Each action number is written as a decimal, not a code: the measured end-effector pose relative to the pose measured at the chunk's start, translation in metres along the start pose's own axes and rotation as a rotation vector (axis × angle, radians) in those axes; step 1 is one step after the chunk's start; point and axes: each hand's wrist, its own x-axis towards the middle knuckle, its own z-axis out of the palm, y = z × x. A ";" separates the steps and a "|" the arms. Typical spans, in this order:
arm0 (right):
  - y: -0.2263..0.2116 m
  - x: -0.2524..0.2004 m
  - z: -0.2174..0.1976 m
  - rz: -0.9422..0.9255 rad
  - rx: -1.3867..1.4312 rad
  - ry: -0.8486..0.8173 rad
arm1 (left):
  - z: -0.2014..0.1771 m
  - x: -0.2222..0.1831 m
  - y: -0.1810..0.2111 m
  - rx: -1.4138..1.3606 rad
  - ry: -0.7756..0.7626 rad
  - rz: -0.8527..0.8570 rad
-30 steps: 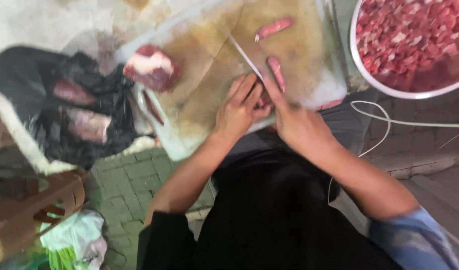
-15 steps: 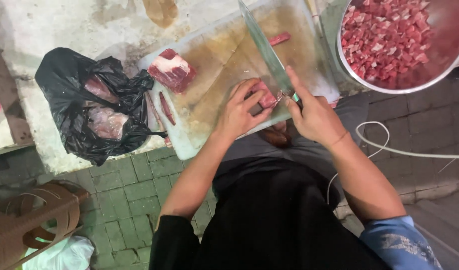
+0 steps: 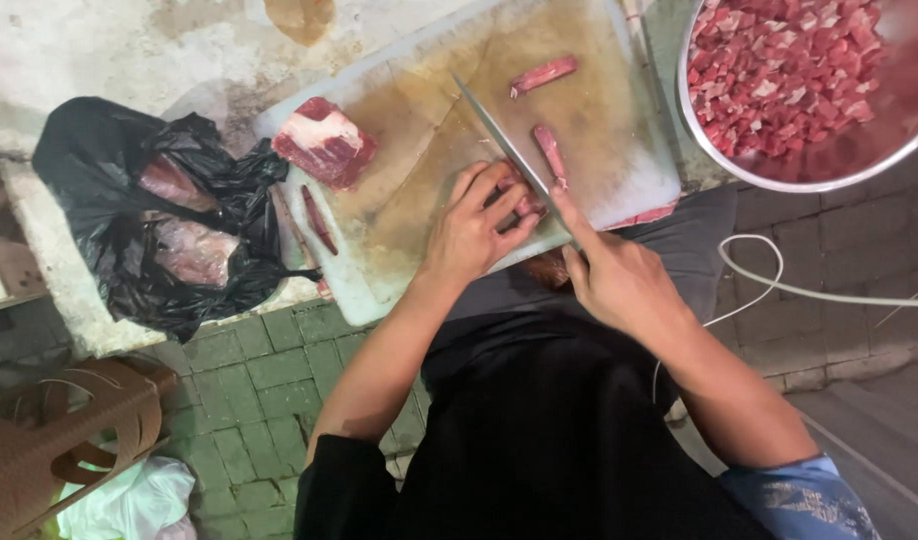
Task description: Dicing raw meat into small cubes on a cutting board using a large kitchen knife.
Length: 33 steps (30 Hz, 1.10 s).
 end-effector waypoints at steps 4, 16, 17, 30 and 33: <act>0.018 -0.002 0.014 0.020 -0.093 -0.031 | 0.003 -0.001 -0.002 0.003 -0.010 -0.037; -0.009 0.045 0.011 -0.071 -0.228 0.008 | -0.006 0.007 0.000 -0.012 -0.104 -0.065; -0.012 0.039 0.004 -0.054 -0.206 -0.027 | -0.006 0.010 0.001 0.007 -0.097 -0.059; 0.006 0.048 0.009 -0.007 -0.114 -0.044 | -0.002 0.008 0.004 -0.032 0.056 -0.047; -0.003 0.031 -0.023 -0.048 -0.016 0.046 | -0.002 0.005 0.007 0.022 0.078 -0.023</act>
